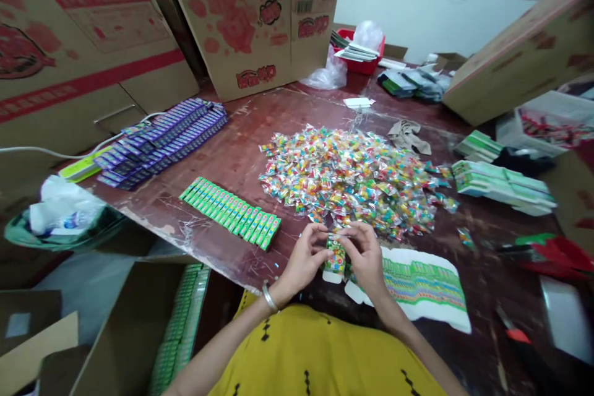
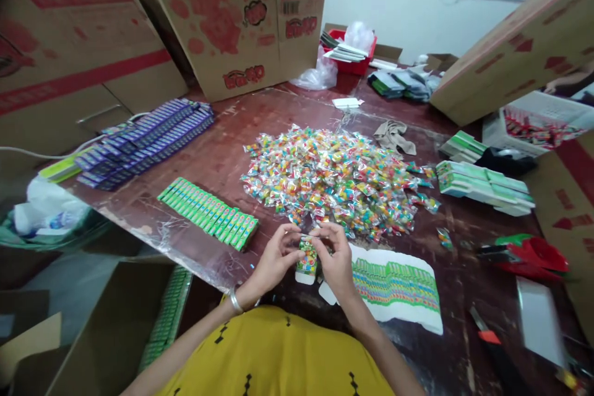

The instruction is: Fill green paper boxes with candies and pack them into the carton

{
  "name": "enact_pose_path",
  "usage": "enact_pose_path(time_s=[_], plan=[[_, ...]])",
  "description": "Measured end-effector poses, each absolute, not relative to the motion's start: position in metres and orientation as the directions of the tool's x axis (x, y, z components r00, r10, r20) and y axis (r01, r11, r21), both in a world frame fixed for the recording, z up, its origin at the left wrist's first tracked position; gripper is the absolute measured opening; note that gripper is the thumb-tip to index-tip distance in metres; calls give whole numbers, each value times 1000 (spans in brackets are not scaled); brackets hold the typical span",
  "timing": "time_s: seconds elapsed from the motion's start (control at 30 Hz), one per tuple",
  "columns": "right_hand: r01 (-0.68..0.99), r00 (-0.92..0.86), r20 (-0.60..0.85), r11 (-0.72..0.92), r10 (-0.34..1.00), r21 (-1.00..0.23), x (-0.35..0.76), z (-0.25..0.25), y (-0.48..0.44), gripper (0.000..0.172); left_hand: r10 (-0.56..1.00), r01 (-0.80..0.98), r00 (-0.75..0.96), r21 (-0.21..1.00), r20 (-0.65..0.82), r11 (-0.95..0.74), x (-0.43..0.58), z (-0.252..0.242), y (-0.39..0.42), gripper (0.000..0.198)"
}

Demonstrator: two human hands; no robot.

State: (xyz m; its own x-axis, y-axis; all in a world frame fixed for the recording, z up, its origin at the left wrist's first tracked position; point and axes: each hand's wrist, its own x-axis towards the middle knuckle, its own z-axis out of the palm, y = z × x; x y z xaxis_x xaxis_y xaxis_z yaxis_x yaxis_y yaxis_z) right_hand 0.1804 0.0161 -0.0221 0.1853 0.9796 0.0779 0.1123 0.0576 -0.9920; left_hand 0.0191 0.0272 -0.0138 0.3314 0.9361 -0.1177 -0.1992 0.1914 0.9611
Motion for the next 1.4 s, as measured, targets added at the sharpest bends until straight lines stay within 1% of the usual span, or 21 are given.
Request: enact_pose_path(time_s=[0.1, 0.17, 0.27, 0.33, 0.47, 0.53, 0.63, 0.7, 0.77, 0.83, 0.87, 0.9, 0.93, 0.97, 1.03, 1.07, 1.13, 1.2, 1.27, 1.33, 1.4], plan=[[77, 55, 71, 67, 996, -995, 180, -17, 23, 20, 933, -166, 329, 964, -144, 207, 17, -11, 28, 43], [71, -5, 16, 16, 1000, -997, 181, -11, 27, 24, 939, -115, 323, 980, -119, 163, 14, -9, 27, 40], [70, -34, -127, -124, 991, -990, 185, -5, 33, 28, 936, -56, 342, 992, -90, 116, 9, -6, 26, 38], [58, -54, -190, -187, 980, -981, 188, -3, 37, 30, 926, -36, 365, 993, -94, 115, 7, -5, 24, 40], [36, -71, -210, -208, 975, -977, 192, -4, 43, 31, 909, -19, 400, 990, -119, 138, 6, -3, 23, 49], [84, -65, -169, -163, 983, -983, 191, -3, 41, 31, 905, -15, 405, 989, -126, 144, 6, -2, 24, 49], [190, -57, -36, -24, 998, -982, 184, 1, 31, 29, 918, -26, 379, 991, -115, 135, 5, -3, 25, 39], [229, -86, 44, 63, 995, -971, 182, 3, 24, 25, 921, -31, 367, 988, -127, 148, 3, -6, 26, 33], [274, -151, 73, 113, 986, -955, 187, 3, 22, 20, 921, -34, 358, 984, -151, 175, 1, -10, 28, 31], [398, -124, 90, 133, 988, -908, 202, 1, 27, 20, 931, -54, 318, 977, -178, 205, -2, -15, 30, 30], [498, -68, 111, 130, 991, -858, 213, 0, 32, 21, 938, -66, 287, 973, -192, 219, -3, -18, 31, 29], [611, 24, 165, 116, 986, -783, 226, -2, 38, 21, 944, -75, 256, 970, -205, 231, -5, -20, 33, 29], [724, 94, 232, 93, 968, -683, 238, -4, 44, 20, 949, -80, 230, 968, -216, 239, -5, -22, 34, 29], [814, 112, 285, 77, 952, -576, 249, -6, 51, 19, 952, -81, 209, 967, -222, 243, -6, -24, 36, 30], [909, 35, 318, 102, 947, -404, 264, -11, 64, 20, 957, -82, 177, 965, -230, 248, -4, -25, 38, 33], [929, -21, 313, 135, 949, -346, 268, -13, 69, 21, 957, -88, 163, 962, -241, 257, -3, -24, 38, 36], [941, -110, 303, 198, 946, -276, 268, -16, 78, 19, 947, -107, 159, 949, -279, 298, 0, -22, 37, 45], [940, -160, 303, 238, 940, -243, 265, -18, 85, 11, 926, -123, 197, 929, -321, 348, 3, -18, 36, 54], [932, -177, 307, 260, 935, -254, 262, -18, 91, 16, 904, -127, 252, 914, -346, 386, 4, -16, 34, 57], [913, -166, 325, 270, 931, -306, 264, -16, 94, 23, 891, -103, 292, 914, -348, 392, 3, -16, 34, 51], [891, -130, 353, 265, 926, -369, 267, -10, 95, 25, 899, -44, 300, 937, -318, 346, 1, -19, 35, 39]])
